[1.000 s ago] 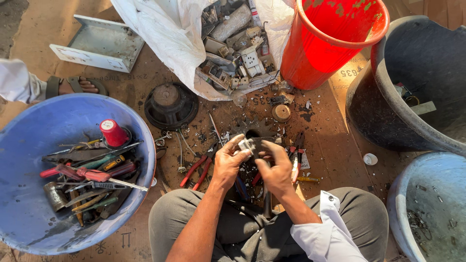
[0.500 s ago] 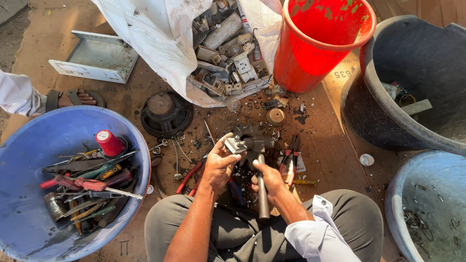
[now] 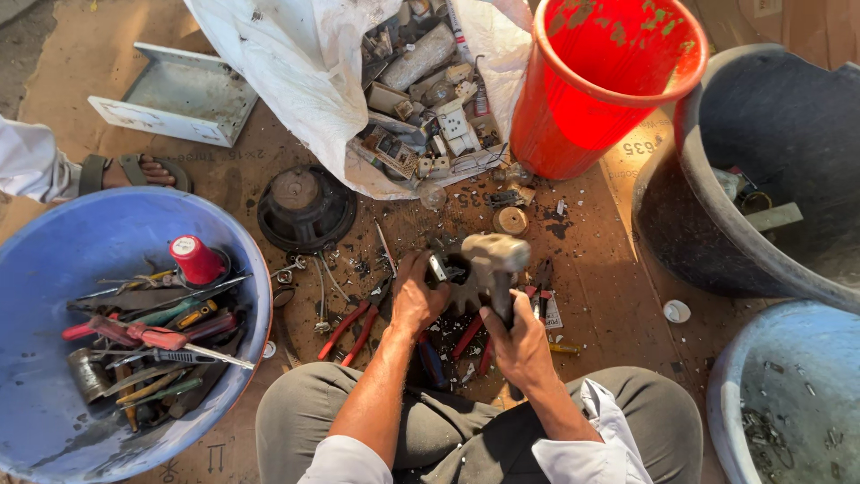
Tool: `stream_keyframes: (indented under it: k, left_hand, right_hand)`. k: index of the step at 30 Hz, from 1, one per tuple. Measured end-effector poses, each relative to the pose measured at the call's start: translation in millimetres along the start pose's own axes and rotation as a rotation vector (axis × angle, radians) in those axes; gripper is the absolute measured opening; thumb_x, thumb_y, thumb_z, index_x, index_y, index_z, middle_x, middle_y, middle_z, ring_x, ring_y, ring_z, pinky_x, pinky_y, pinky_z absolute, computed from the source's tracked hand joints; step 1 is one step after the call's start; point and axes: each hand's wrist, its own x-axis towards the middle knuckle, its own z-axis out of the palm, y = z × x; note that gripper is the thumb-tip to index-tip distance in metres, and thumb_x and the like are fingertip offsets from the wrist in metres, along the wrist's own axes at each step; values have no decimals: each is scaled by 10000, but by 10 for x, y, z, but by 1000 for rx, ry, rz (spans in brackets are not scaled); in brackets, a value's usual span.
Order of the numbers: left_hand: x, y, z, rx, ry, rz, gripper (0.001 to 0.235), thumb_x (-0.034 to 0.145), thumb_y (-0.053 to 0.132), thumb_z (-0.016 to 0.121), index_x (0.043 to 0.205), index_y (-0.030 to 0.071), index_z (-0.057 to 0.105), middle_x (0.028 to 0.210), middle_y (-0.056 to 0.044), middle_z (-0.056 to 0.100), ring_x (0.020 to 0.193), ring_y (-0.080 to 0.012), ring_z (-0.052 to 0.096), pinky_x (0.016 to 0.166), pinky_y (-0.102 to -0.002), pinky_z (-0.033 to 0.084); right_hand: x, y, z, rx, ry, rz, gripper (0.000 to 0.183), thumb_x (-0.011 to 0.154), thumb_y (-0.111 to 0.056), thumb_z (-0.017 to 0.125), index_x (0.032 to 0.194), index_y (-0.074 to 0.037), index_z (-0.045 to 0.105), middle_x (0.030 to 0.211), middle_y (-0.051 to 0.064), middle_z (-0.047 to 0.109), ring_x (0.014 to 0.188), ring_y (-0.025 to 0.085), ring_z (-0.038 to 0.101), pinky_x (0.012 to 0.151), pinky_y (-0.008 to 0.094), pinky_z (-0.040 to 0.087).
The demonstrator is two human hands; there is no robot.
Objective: The person sits on the ground and uses a hammer to break apart white plastic electrical sockets and switches. They repeatedly strike the components against a metal gear to shatter the plastic casing and separate the internal metal parts.
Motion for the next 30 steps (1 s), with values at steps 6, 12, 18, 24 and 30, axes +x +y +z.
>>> stream_keyframes:
  k: [6, 12, 18, 24, 30]
  left_hand:
    - [48, 17, -16, -93, -335, -527, 780, 799, 230, 748, 1505, 103, 441, 1471, -164, 475, 1151, -356, 636, 1035, -417, 510]
    - [15, 106, -150, 21, -163, -287, 712, 671, 165, 817, 1327, 10, 590, 1334, -199, 581, 1255, -387, 554, 1072, -423, 474]
    - [74, 112, -197, -27, -480, -645, 829, 858, 312, 725, 1599, 153, 389, 1317, -182, 627, 1139, -358, 691, 1029, -407, 547]
    - [43, 210, -273, -65, -145, -308, 681, 700, 162, 839, 1316, 4, 598, 1342, -203, 588, 1222, -395, 583, 1018, -433, 505]
    - [64, 223, -261, -21, -122, -272, 652, 716, 189, 840, 1301, 22, 606, 1321, -200, 594, 1208, -392, 601, 997, -426, 517]
  right_hand:
    - [93, -285, 96, -189, -13, -85, 450, 957, -428, 619, 1232, -71, 616, 806, 187, 735, 729, 377, 717, 615, 472, 529]
    - [39, -347, 35, -3, 178, -174, 414, 970, -421, 627, 1135, -58, 514, 756, 201, 700, 641, 366, 731, 572, 468, 548]
    - [145, -409, 130, -316, 15, -87, 346, 968, -295, 675, 1178, -43, 564, 793, 233, 709, 703, 444, 688, 610, 520, 521]
    - [50, -383, 33, 25, 303, -373, 335, 961, -245, 670, 1185, -25, 552, 853, 235, 717, 701, 394, 737, 614, 475, 574]
    - [192, -417, 108, -285, 37, -101, 322, 1005, -267, 686, 1169, -16, 570, 860, 275, 705, 813, 488, 681, 672, 528, 526]
